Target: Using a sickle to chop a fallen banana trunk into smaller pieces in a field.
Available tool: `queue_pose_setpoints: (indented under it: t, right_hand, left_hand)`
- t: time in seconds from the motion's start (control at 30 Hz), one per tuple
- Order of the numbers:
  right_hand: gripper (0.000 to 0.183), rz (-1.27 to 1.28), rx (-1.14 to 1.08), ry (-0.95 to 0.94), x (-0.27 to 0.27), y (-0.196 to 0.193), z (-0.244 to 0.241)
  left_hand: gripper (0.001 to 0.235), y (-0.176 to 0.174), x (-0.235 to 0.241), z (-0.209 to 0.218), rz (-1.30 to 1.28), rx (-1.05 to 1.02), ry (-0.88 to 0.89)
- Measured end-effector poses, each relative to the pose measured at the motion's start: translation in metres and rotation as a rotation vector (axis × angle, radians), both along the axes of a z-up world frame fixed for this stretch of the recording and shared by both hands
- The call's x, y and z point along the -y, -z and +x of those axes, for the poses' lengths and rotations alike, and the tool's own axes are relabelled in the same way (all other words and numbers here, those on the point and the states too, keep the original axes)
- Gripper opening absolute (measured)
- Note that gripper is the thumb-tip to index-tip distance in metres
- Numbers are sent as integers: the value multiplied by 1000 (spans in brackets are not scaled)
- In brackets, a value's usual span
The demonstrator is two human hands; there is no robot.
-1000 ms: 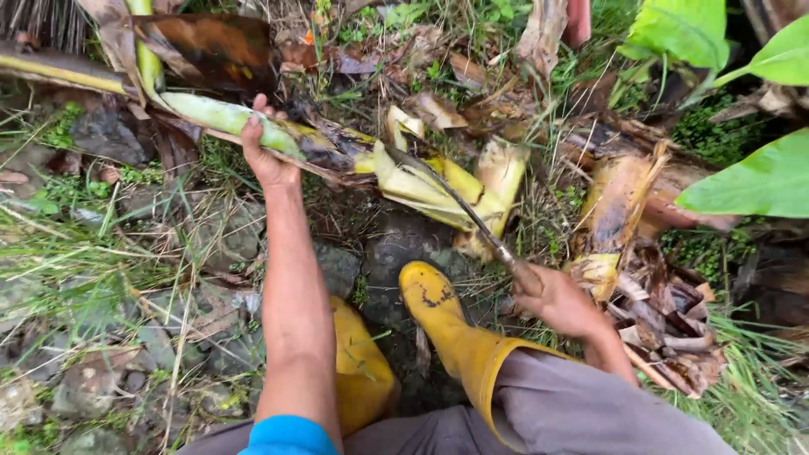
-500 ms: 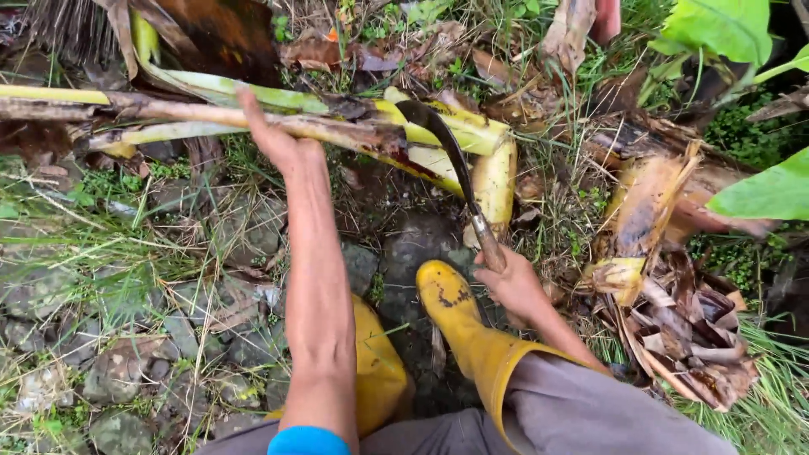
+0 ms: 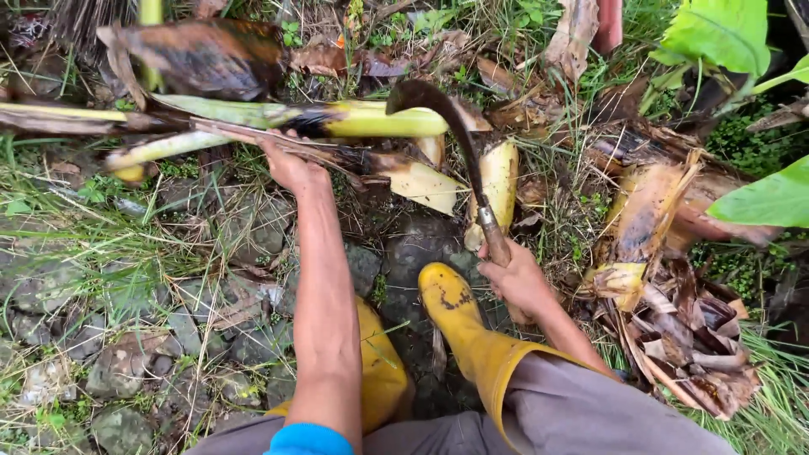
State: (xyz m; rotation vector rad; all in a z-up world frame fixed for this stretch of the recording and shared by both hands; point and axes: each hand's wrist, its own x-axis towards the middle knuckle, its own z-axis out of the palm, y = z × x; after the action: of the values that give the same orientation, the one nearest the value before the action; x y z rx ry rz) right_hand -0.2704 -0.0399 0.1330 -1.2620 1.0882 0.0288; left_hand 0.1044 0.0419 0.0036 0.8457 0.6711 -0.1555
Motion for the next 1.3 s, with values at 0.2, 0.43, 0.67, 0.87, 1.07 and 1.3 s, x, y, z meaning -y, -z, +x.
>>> queue_pose_setpoints:
  t: [0.2, 0.43, 0.67, 0.87, 1.07, 1.3]
  right_hand:
    - [20, -76, -11, 28, -9, 17, -6]
    - [22, -107, -52, 40, -8, 13, -7]
    - [17, -244, 80, 259, -4, 3, -8]
    - [15, -325, 122, 367, -6, 8, -12]
    - [15, -466, 7, 258, -11, 17, -38]
    - [17, -547, -72, 171, -31, 37, -72]
  left_hand:
    - [31, 77, -26, 15, 152, -37, -93]
    - [30, 78, -41, 9, 199, -153, -180]
    - [39, 43, -45, 35, -48, -112, -255]
    - [44, -32, 9, -10, -124, 3, -215]
    - [50, -104, 41, -77, -1, 19, -74]
    - [44, -83, 51, -62, -121, 311, 188]
